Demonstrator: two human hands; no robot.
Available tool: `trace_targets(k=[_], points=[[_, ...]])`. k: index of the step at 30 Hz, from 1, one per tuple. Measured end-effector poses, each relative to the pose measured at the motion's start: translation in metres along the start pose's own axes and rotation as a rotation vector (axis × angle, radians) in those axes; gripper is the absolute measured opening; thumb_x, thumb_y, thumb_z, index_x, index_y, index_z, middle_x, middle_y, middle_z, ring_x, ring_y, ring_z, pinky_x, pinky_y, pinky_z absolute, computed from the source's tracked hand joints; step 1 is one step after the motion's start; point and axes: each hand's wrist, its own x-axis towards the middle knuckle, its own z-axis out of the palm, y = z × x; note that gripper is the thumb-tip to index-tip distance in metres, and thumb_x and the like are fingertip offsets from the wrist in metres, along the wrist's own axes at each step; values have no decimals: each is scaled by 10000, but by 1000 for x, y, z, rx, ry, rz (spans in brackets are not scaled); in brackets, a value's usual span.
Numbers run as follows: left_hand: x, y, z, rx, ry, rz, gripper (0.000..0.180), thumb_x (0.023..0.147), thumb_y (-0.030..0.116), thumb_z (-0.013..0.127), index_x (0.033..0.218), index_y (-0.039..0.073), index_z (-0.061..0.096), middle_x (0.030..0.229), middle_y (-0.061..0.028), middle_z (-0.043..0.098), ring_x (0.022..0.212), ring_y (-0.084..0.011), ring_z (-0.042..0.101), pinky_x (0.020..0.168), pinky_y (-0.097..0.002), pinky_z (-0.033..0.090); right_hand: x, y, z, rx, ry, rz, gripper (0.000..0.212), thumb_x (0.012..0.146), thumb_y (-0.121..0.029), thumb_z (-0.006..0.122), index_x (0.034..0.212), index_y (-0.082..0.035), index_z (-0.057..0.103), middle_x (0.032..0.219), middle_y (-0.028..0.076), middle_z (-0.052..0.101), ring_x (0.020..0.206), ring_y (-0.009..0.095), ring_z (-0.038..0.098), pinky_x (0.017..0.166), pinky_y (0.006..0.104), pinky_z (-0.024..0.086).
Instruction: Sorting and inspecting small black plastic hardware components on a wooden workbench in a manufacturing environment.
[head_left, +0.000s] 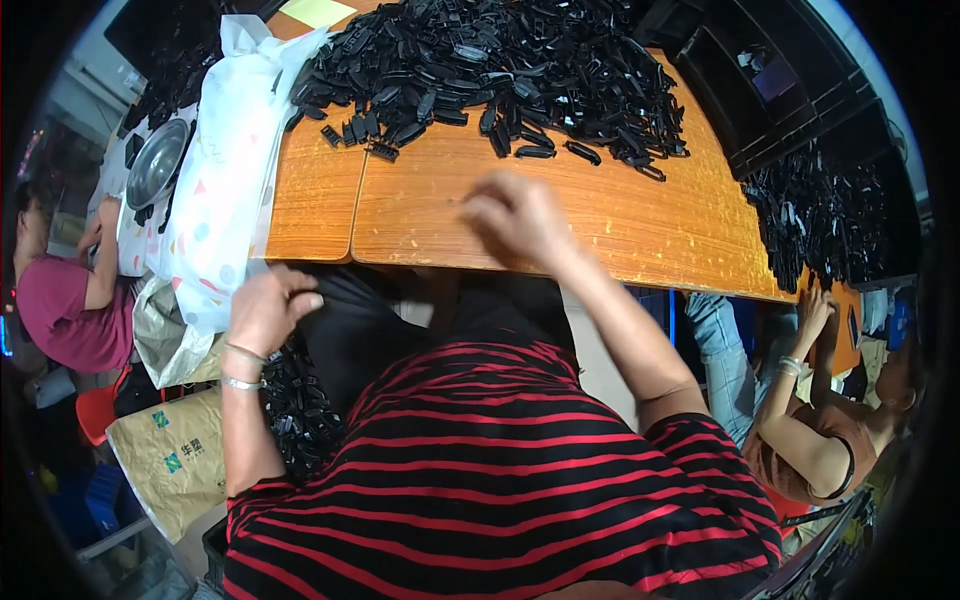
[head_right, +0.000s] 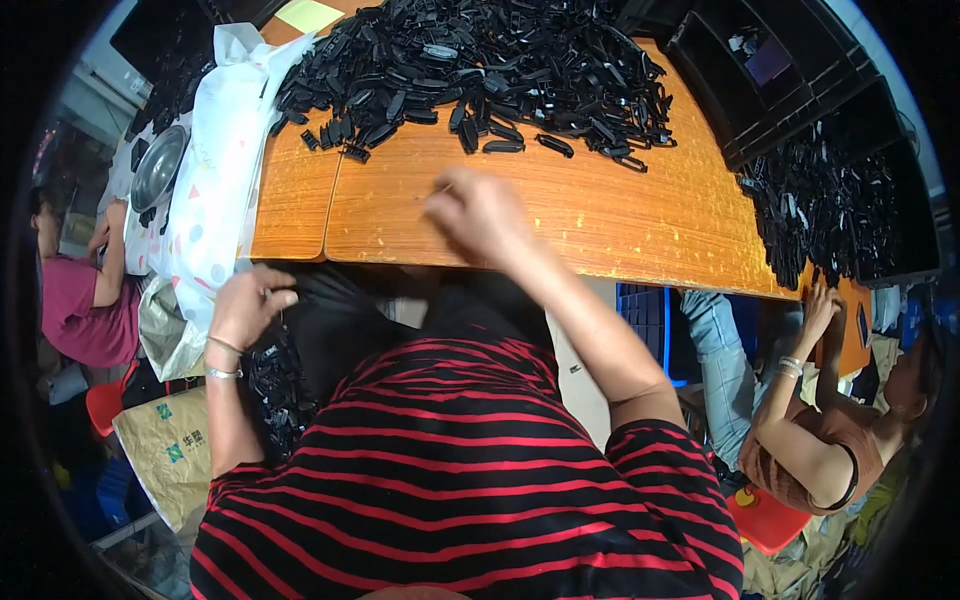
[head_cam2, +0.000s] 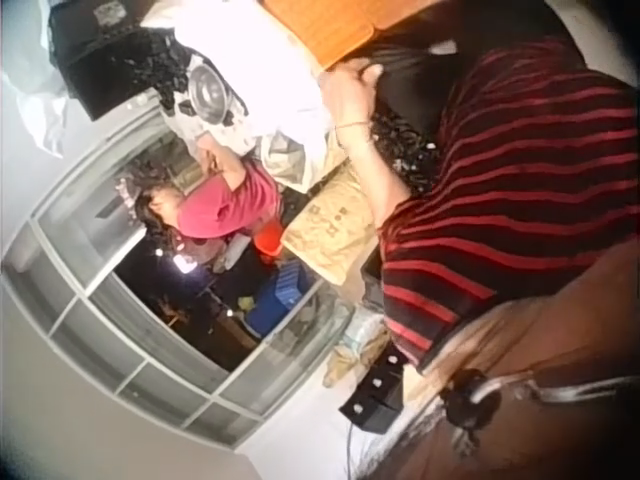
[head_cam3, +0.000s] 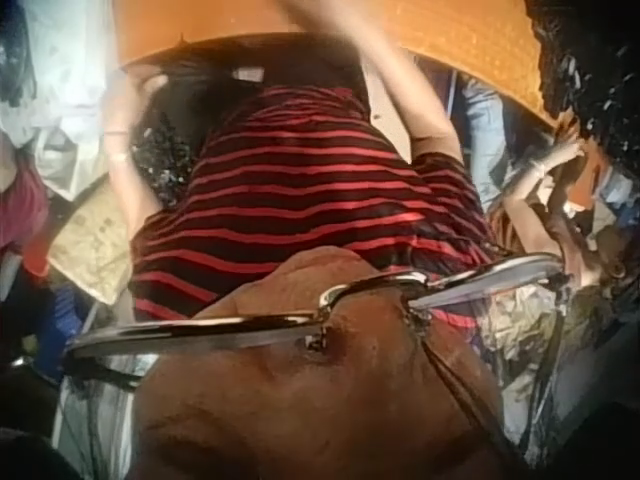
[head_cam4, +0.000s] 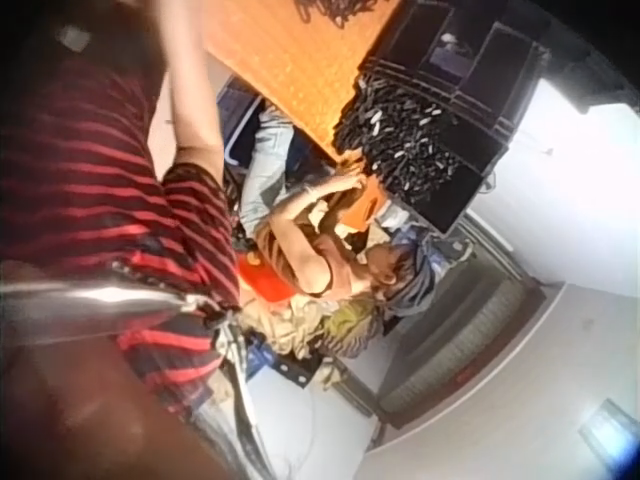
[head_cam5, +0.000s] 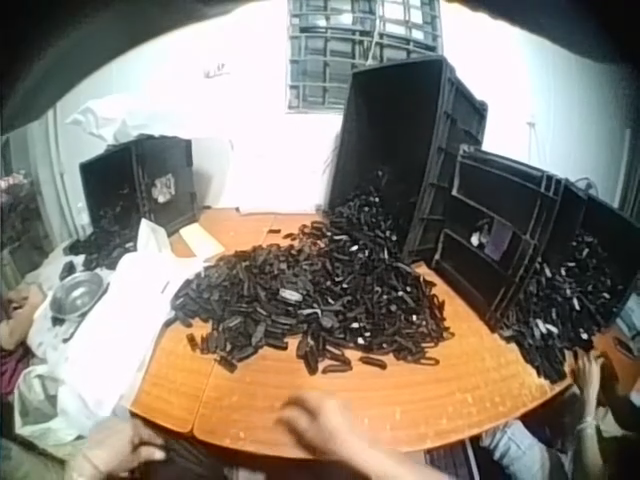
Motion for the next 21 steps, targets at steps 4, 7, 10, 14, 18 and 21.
trace_targets(k=[4, 7, 10, 14, 18, 21], points=[[60, 34, 2, -99, 363, 172, 195, 816, 160, 685, 980, 56, 685, 934, -130, 672, 847, -325, 649, 726, -392, 512, 22, 22, -42, -324, 231, 80, 270, 857, -222, 688, 1033, -17, 673, 843, 190, 696, 793, 318, 687, 740, 383, 529], [127, 76, 31, -289, 444, 318, 161, 840, 195, 652, 942, 75, 687, 897, -118, 680, 831, -323, 649, 714, -406, 513, 34, 31, -39, -356, 229, 85, 311, 832, -283, 718, 998, -23, 673, 831, 198, 692, 793, 353, 677, 737, 420, 522], [181, 119, 49, -316, 347, 214, 247, 868, 288, 642, 924, 50, 675, 875, -160, 683, 827, -339, 659, 718, -416, 517, 31, 25, -35, -519, 98, 202, 326, 804, -323, 744, 868, -23, 633, 753, 197, 671, 758, 373, 664, 690, 437, 515], [220, 147, 63, -178, 299, 33, 339, 834, 376, 686, 837, 38, 655, 824, -180, 680, 808, -358, 661, 701, -435, 517, 18, 24, -42, -527, 102, 134, 334, 799, -279, 745, 880, -8, 568, 725, 196, 658, 738, 390, 657, 645, 457, 509], [229, 153, 68, -171, 264, -11, 347, 798, 368, 722, 814, 28, 655, 821, -175, 684, 816, -346, 669, 706, -428, 518, 9, 24, -49, -518, 123, 111, 271, 835, -175, 694, 971, 0, 538, 773, 209, 665, 738, 404, 652, 648, 470, 505], [229, 149, 70, -177, 265, 10, 291, 782, 305, 746, 799, 32, 648, 812, -171, 681, 796, -338, 667, 701, -418, 517, 1, 11, -54, -430, 123, 90, 292, 828, -154, 712, 1010, 16, 559, 805, 212, 672, 725, 375, 660, 648, 450, 511]])
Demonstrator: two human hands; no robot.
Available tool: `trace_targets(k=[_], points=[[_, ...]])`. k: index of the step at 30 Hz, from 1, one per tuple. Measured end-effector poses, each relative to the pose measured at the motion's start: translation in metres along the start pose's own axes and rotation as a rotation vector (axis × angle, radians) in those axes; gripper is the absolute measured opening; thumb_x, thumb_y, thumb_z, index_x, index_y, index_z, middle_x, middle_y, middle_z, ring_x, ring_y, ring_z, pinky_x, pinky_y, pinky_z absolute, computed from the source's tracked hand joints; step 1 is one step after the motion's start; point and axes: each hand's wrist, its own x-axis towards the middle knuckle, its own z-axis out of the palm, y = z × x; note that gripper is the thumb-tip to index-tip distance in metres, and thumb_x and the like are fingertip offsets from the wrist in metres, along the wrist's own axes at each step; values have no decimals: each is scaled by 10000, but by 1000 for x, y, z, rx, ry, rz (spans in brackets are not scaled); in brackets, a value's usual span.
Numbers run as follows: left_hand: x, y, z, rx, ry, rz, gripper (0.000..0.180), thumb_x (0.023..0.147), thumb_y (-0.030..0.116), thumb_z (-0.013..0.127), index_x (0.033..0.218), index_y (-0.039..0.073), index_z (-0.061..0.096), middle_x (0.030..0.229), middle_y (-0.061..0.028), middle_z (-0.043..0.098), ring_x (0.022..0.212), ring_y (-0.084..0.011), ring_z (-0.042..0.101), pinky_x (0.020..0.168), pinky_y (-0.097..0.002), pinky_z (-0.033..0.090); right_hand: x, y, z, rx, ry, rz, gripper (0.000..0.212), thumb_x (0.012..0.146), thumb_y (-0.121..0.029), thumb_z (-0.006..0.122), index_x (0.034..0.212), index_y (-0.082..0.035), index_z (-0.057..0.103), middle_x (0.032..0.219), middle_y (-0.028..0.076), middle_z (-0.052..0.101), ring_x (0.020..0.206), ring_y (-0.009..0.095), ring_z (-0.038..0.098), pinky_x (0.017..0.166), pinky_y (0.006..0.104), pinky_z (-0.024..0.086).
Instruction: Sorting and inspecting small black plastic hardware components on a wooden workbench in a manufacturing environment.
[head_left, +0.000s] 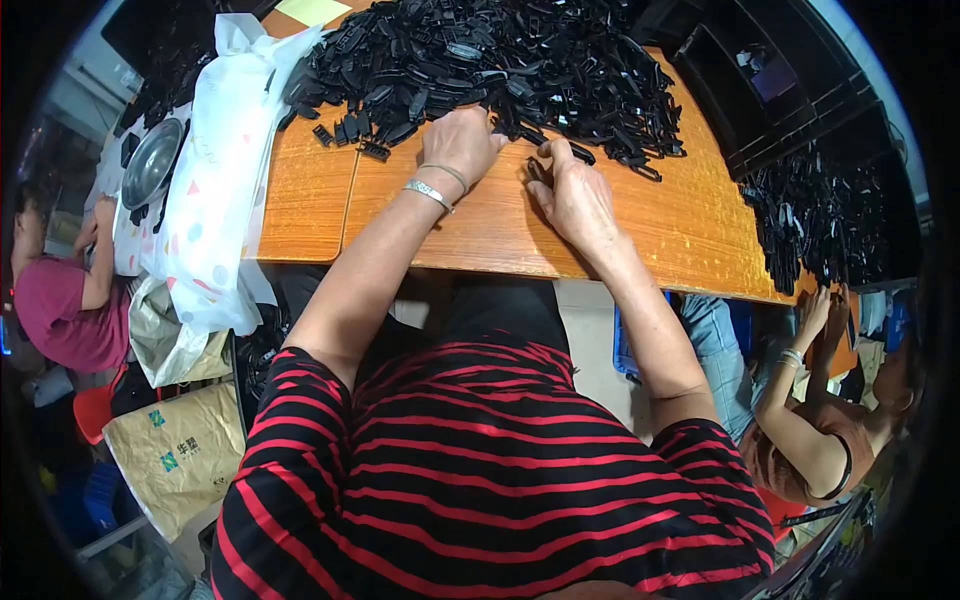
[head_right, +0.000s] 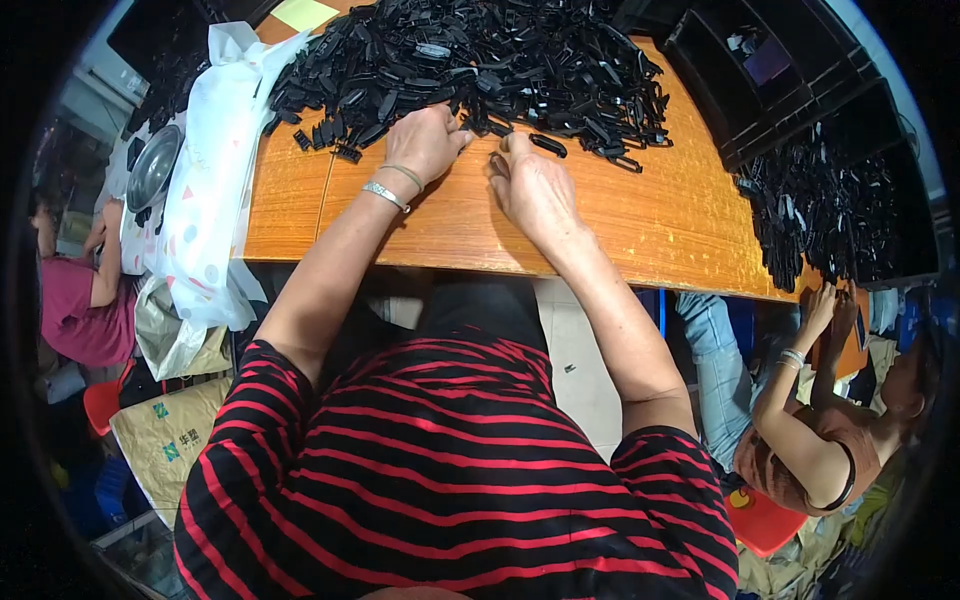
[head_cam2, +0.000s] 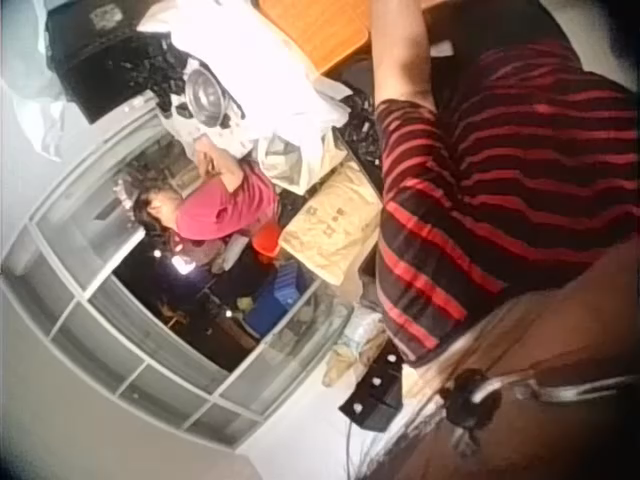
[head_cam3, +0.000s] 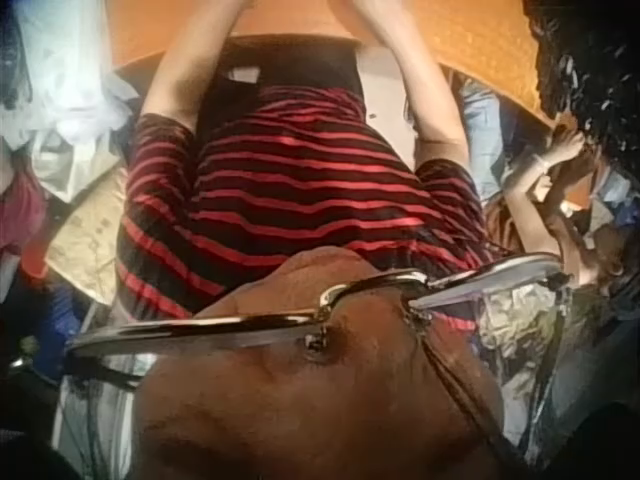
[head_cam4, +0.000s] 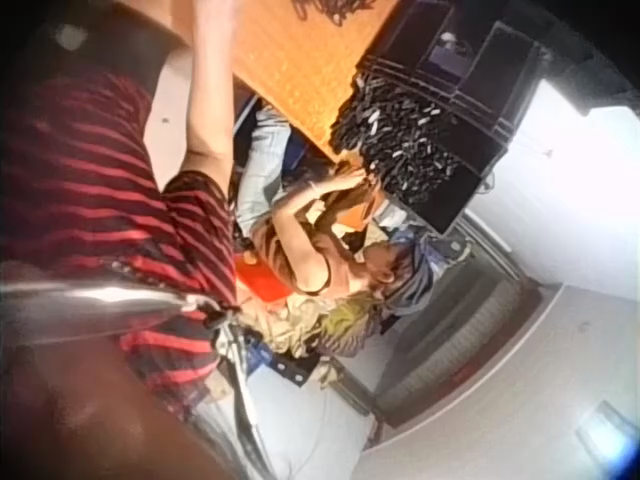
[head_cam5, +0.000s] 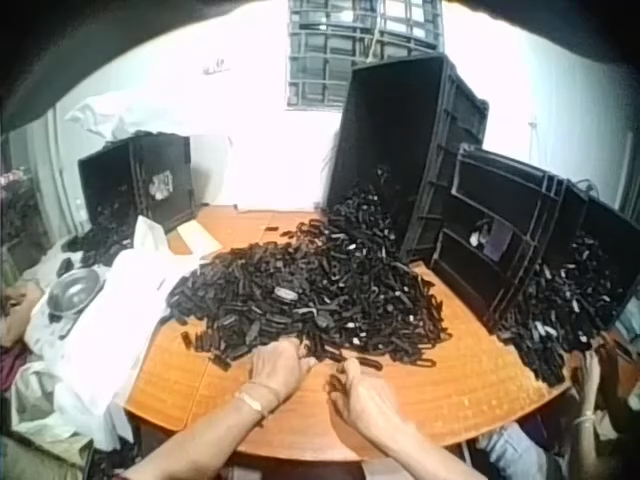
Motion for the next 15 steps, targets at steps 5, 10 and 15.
trace_targets(k=[5, 10, 15], points=[[-14, -10, -1, -77, 29, 113, 224, 770, 186, 762, 799, 9, 627, 803, -150, 666, 732, -313, 653, 677, -390, 518, -7, 7, 6, 168, -22, 50, 319, 825, -160, 735, 1034, 28, 583, 795, 181, 676, 700, 278, 671, 639, 378, 517], [-37, -34, 6, -820, -44, -87, 196, 851, 102, 701, 981, -12, 609, 814, -71, 652, 683, -160, 648, 599, -260, 516, -7, -6, 12, 310, -36, 127, 281, 854, -156, 714, 1026, 31, 594, 755, 95, 643, 716, 168, 667, 633, 307, 513], [-62, -27, -18, -1374, -209, -242, 300, 908, 114, 646, 1167, -21, 575, 852, -27, 635, 644, -61, 612, 526, -181, 473, -7, -18, 14, 440, 55, 72, 234, 884, -112, 672, 1061, 26, 604, 815, 62, 638, 723, 122, 642, 633, 266, 512]])
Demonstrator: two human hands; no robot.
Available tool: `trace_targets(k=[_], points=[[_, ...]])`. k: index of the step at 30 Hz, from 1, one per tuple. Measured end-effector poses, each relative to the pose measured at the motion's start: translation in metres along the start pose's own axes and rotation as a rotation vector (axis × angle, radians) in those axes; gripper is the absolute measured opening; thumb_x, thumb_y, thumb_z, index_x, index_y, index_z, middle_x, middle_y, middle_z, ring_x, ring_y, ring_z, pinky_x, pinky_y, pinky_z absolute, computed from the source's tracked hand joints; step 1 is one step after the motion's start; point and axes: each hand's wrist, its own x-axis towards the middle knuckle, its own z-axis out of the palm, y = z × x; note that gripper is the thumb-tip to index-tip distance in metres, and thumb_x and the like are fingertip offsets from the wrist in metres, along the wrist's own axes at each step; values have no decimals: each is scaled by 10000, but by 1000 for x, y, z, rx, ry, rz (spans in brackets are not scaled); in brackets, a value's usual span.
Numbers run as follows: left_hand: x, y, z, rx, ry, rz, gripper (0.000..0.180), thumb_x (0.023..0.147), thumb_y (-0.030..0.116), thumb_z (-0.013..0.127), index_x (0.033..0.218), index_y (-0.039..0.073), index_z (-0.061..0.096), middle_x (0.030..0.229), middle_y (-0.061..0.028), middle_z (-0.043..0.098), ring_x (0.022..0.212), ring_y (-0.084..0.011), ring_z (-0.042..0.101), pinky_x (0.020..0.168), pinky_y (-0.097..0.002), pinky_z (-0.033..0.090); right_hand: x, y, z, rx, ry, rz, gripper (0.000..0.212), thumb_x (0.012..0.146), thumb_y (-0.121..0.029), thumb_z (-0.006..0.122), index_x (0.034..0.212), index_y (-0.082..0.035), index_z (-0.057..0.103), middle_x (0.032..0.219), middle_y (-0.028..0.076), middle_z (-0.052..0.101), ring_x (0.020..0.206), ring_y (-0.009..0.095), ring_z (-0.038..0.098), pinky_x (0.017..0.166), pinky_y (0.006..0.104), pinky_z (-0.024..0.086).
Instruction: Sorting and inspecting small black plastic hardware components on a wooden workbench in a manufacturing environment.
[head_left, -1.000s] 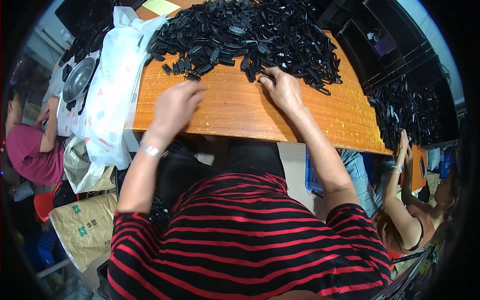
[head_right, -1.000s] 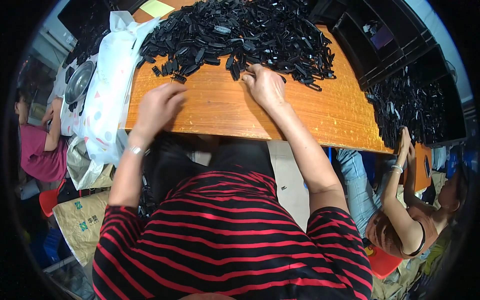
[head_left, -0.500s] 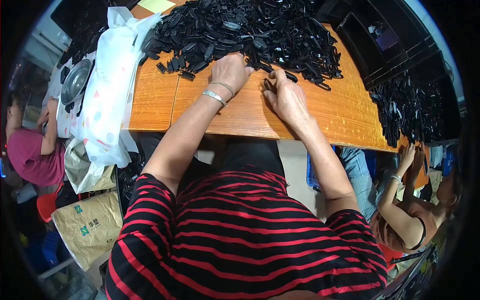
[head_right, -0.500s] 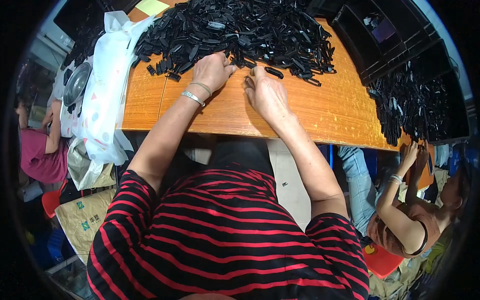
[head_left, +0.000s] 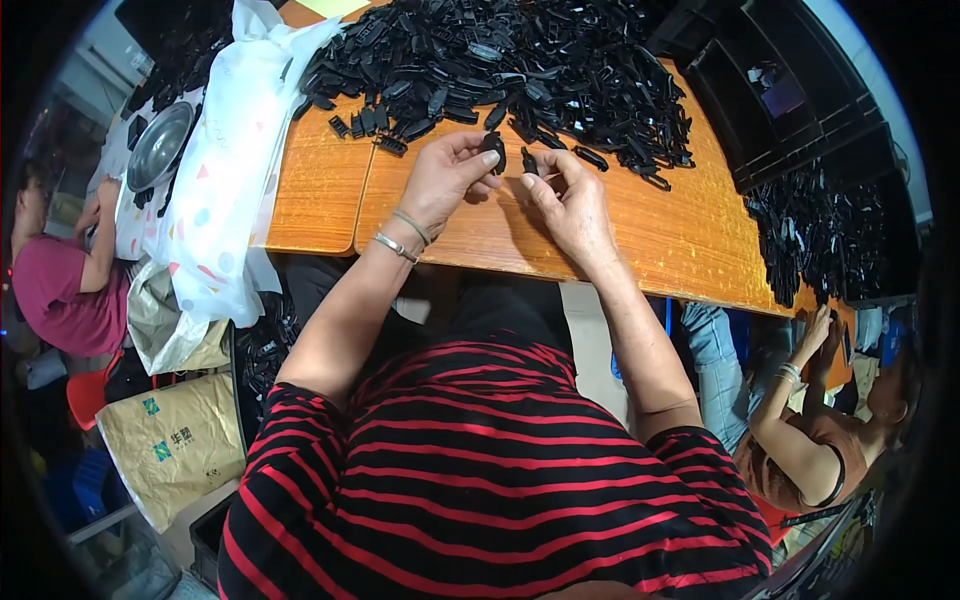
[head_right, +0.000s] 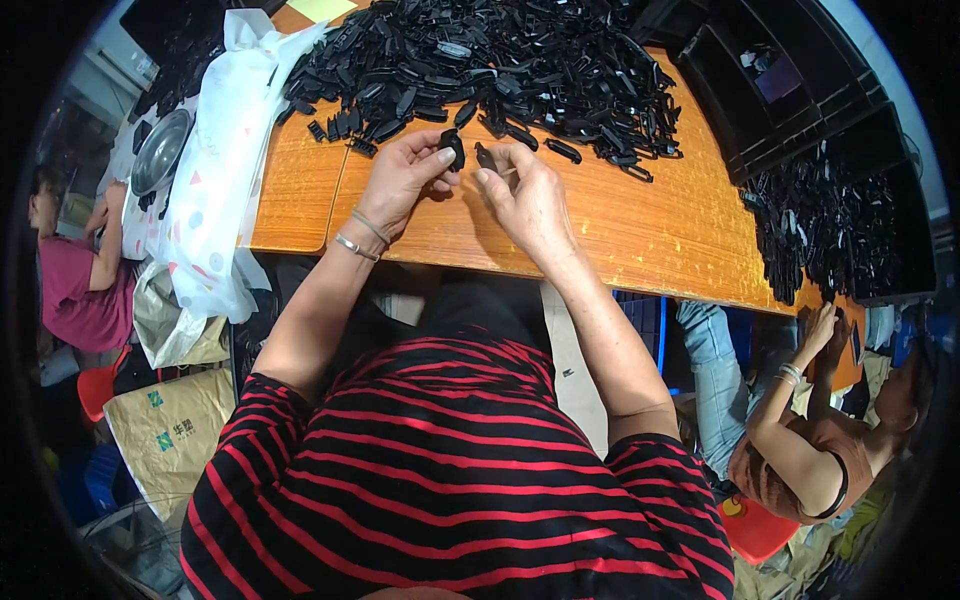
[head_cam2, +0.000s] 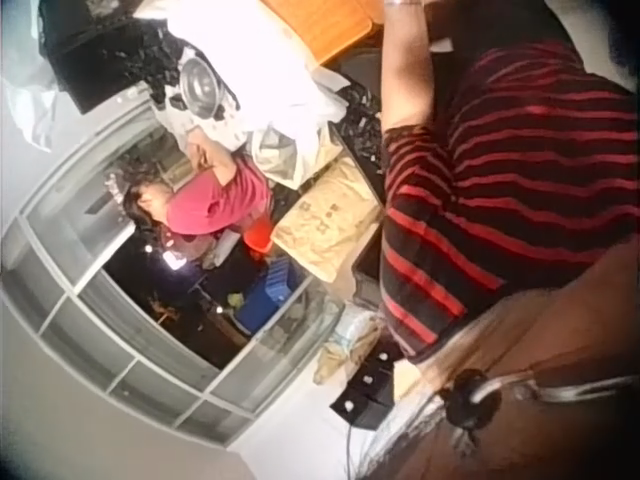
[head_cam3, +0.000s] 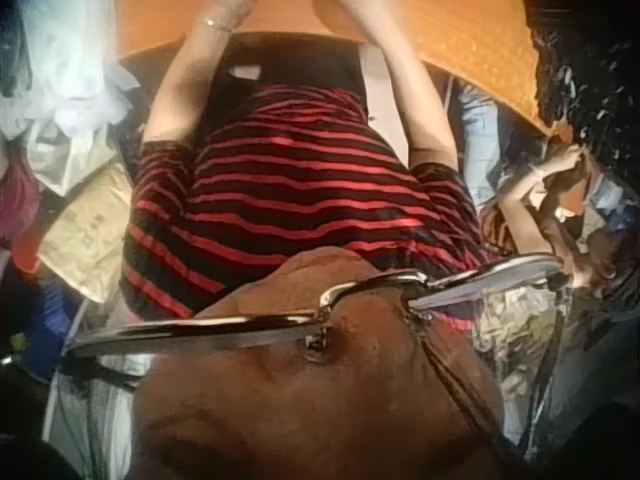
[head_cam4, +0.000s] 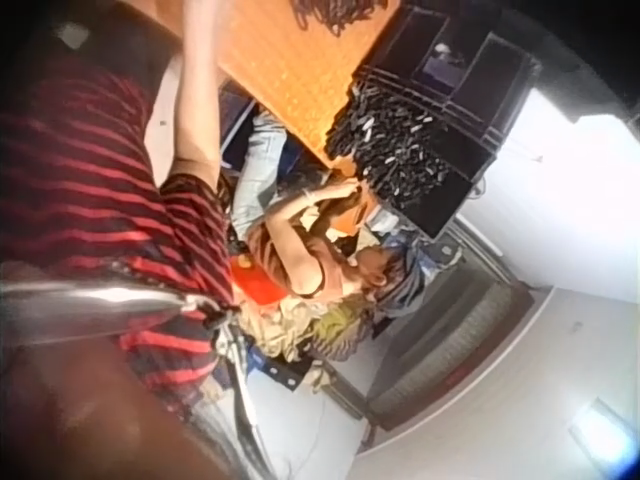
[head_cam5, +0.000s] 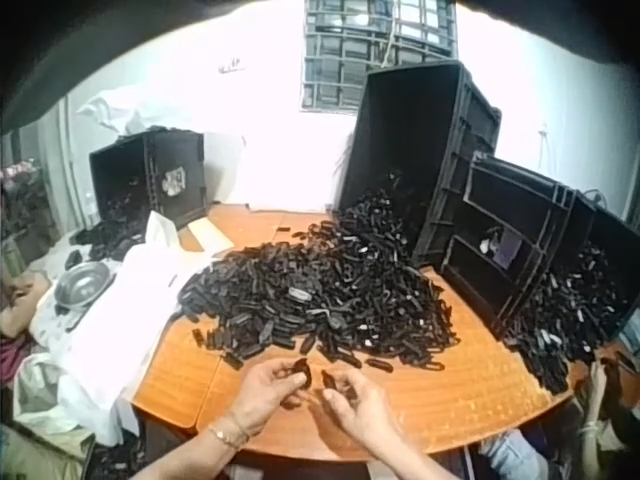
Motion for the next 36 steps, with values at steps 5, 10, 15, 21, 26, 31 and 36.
trace_targets(k=[5, 10, 15, 21, 26, 31, 36], points=[[-11, 2, 0, 0, -34, 49, 287, 906, 114, 645, 1161, -9, 596, 898, -11, 638, 617, -37, 589, 466, -158, 417, 0, -17, 4, 104, 10, 13, 251, 872, -74, 678, 1088, 31, 605, 824, 58, 639, 720, 98, 631, 627, 243, 508], [-15, 2, 3, 54, -35, 141, 287, 888, 107, 667, 1153, 6, 622, 918, -1, 660, 616, -19, 569, 463, -151, 405, -1, -22, 4, 113, 0, 7, 241, 854, -51, 696, 1067, 29, 618, 836, 44, 632, 697, 70, 603, 622, 220, 499], [-18, 1, 6, 115, -43, 201, 303, 888, 88, 665, 1177, 9, 624, 942, -2, 665, 621, -12, 551, 483, -149, 405, -2, -15, 7, 91, 61, -126, 191, 825, -52, 727, 993, -1, 653, 806, 21, 595, 658, 80, 571, 595, 226, 482], [-30, -7, 14, 155, -53, 272, 308, 914, 95, 635, 1213, 25, 617, 864, 14, 650, 613, 0, 515, 504, -149, 403, -10, -15, 9, -93, 119, -226, 214, 767, -13, 736, 964, -21, 653, 830, 105, 600, 650, 182, 613, 570, 290, 493], [-41, -15, 18, 219, 31, 338, 263, 974, 151, 561, 1209, 43, 612, 866, 31, 643, 584, 11, 469, 491, -141, 368, -22, -15, 28, -159, 183, -342, 398, 732, -4, 760, 1087, -24, 581, 856, 129, 581, 657, 235, 625, 563, 326, 503], [-44, -3, 17, 80, -70, 267, 263, 1016, 255, 496, 1044, 24, 619, 860, 11, 628, 643, -12, 491, 565, -148, 393, -29, -15, 36, -13, 139, -152, 546, 782, -64, 760, 1235, -18, 459, 879, 136, 583, 697, 226, 634, 589, 325, 507], [-48, 1, 7, 33, -171, 282, 329, 1019, 316, 481, 897, 31, 590, 789, 0, 574, 724, -70, 519, 672, -210, 440, -39, -34, 53, 199, 43, -217, 423, 869, -98, 659, 1231, -20, 454, 885, 143, 599, 666, 235, 595, 606, 338, 497]])
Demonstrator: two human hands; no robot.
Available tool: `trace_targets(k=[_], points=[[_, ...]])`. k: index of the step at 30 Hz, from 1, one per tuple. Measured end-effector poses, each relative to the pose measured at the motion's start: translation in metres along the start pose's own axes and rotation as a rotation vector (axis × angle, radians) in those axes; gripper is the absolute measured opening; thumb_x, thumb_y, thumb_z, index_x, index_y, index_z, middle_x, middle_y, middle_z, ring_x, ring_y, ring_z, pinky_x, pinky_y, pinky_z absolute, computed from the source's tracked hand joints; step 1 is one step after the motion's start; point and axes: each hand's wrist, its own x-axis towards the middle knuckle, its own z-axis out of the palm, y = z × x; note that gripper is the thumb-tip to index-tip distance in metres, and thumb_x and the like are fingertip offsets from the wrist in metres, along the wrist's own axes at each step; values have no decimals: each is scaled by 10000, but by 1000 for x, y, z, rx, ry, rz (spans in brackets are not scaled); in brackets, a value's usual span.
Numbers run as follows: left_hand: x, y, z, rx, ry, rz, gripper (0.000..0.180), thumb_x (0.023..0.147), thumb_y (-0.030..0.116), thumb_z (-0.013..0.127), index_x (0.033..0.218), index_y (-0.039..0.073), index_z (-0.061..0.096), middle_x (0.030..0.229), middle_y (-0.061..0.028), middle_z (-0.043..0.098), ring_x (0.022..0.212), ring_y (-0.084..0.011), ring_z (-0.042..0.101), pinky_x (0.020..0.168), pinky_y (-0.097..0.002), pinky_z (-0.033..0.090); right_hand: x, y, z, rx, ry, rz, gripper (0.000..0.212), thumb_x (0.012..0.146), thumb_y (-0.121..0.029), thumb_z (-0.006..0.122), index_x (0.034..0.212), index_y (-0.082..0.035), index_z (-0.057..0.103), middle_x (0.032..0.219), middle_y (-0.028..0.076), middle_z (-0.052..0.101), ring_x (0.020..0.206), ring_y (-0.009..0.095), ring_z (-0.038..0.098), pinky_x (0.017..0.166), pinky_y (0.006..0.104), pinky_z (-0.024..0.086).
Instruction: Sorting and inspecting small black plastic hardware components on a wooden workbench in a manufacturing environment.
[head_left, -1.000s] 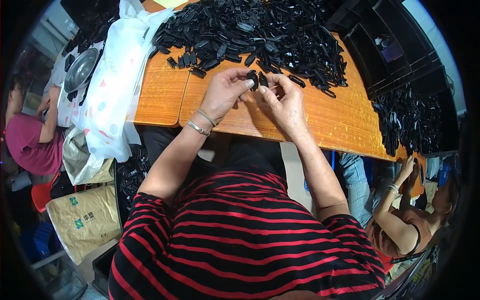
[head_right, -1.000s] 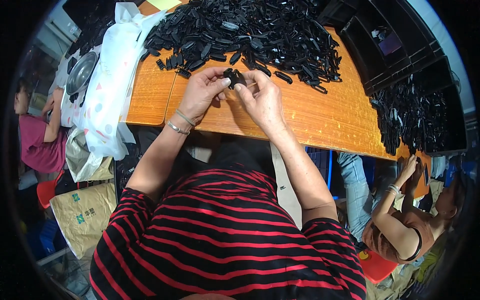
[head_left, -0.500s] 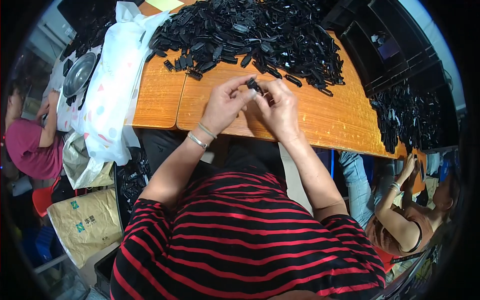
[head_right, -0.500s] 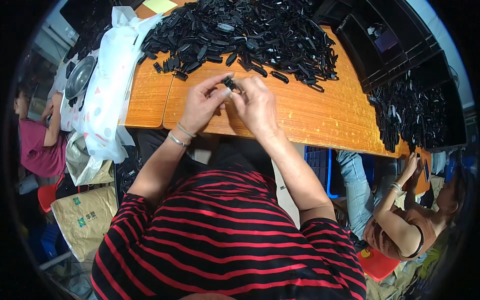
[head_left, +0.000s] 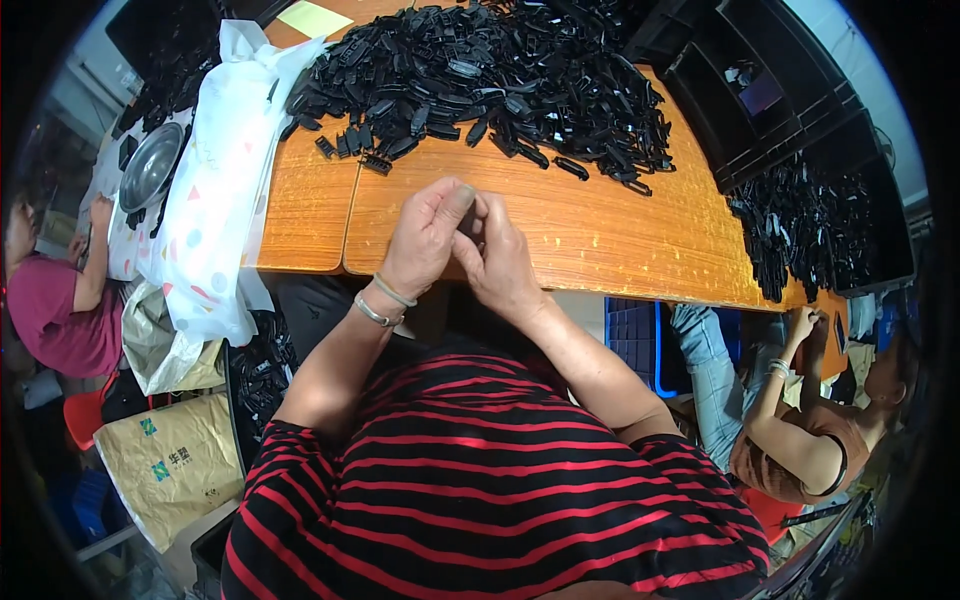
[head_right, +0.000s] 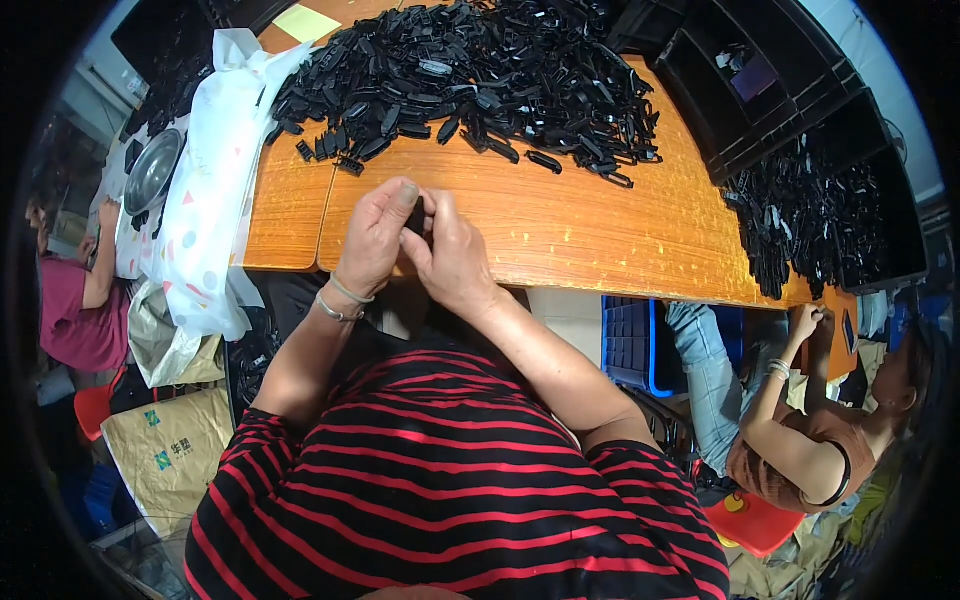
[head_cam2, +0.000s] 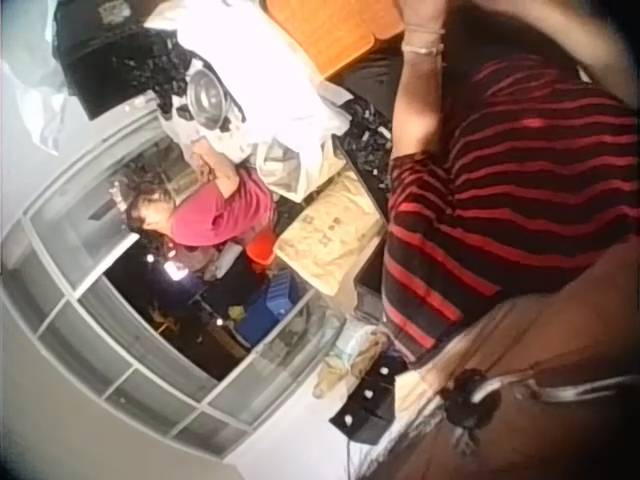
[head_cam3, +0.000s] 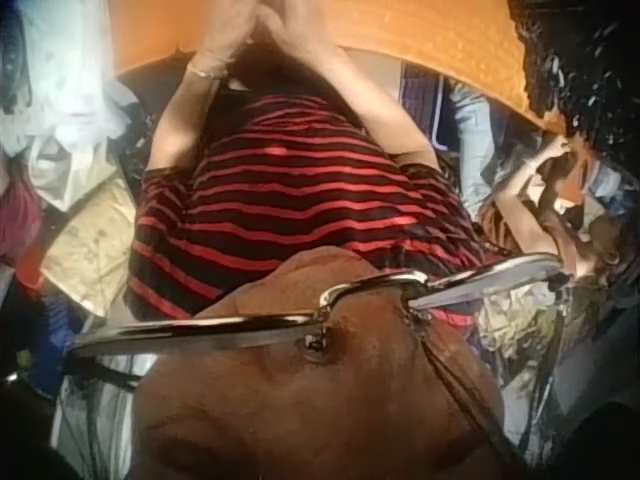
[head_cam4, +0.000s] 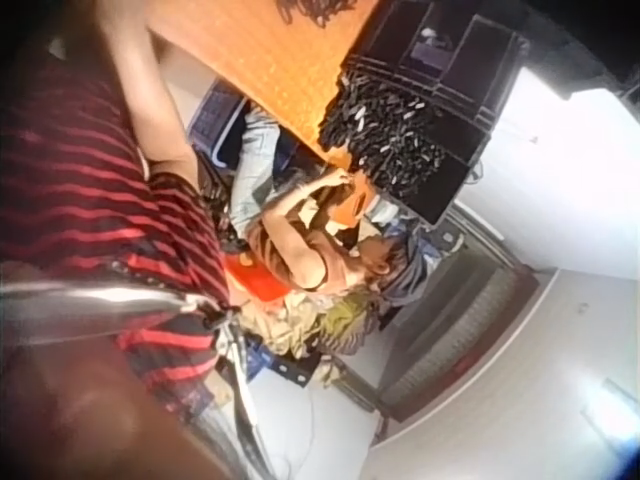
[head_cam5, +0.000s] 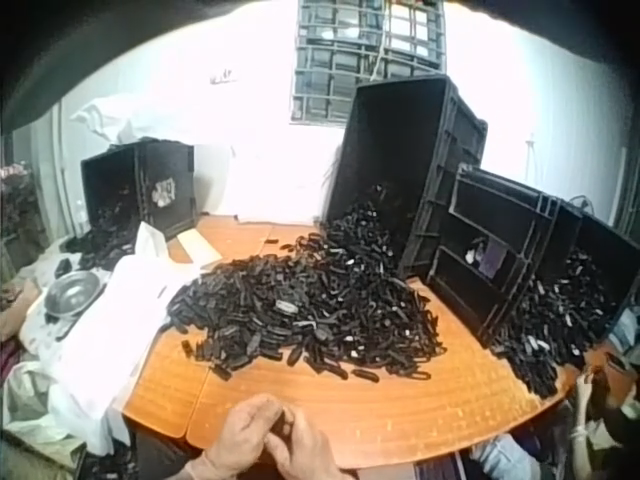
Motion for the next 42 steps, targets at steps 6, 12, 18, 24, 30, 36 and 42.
trace_targets(k=[6, 12, 18, 24, 30, 36, 42], points=[[-38, 29, -44, 330, -71, -147, 308, 1009, 229, 476, 839, 7, 606, 703, -4, 560, 638, -94, 518, 601, -260, 437, 16, -12, 5, 5, -517, 150, 385, 787, -278, 773, 1010, -17, 598, 756, 84, 624, 667, 212, 616, 611, 327, 491], [-129, 99, -124, 1360, -25, -683, 246, 869, 263, 650, 977, 47, 691, 801, -140, 685, 753, -265, 673, 677, -354, 498, 72, 51, -33, -473, -110, 48, 345, 799, -276, 738, 1046, -43, 679, 946, 155, 677, 845, 281, 673, 761, 371, 535], [-146, 94, -131, 1376, 227, -425, 304, 818, 171, 707, 1082, 26, 668, 851, -118, 689, 717, -231, 640, 683, -334, 496, 112, 68, -42, -799, -147, 120, 340, 809, -224, 708, 1102, -61, 650, 1015, 176, 645, 919, 360, 643, 789, 437, 522], [-85, 70, -99, 1148, 175, -134, 213, 858, 143, 669, 1023, 10, 664, 857, -145, 675, 754, -242, 655, 699, -329, 503, 89, 56, -32, -507, -191, 193, 367, 790, -154, 712, 1132, -56, 622, 848, 148, 697, 798, 284, 678, 757, 373, 520], [-11, 29, -50, 1194, 106, 238, 154, 806, 116, 661, 955, 80, 680, 869, -108, 636, 820, -302, 639, 689, -378, 510, 68, 48, -53, -340, -129, 296, 392, 809, -156, 674, 1159, 3, 603, 796, 104, 653, 673, 176, 609, 664, 316, 505], [54, -9, -20, 1357, -45, 452, 156, 788, 84, 648, 943, 88, 666, 910, -80, 581, 891, -281, 587, 708, -374, 507, 33, 38, -62, -576, -186, 280, 388, 825, -230, 671, 1140, -23, 581, 814, 198, 679, 765, 359, 666, 717, 425, 522], [70, -12, -29, 1497, -164, 468, 140, 777, 89, 667, 892, 60, 595, 868, -83, 574, 870, -290, 561, 706, -388, 493, 27, 41, -69, -461, -258, 34, 255, 839, -111, 643, 1087, -49, 635, 939, 169, 657, 836, 349, 655, 724, 428, 526]])
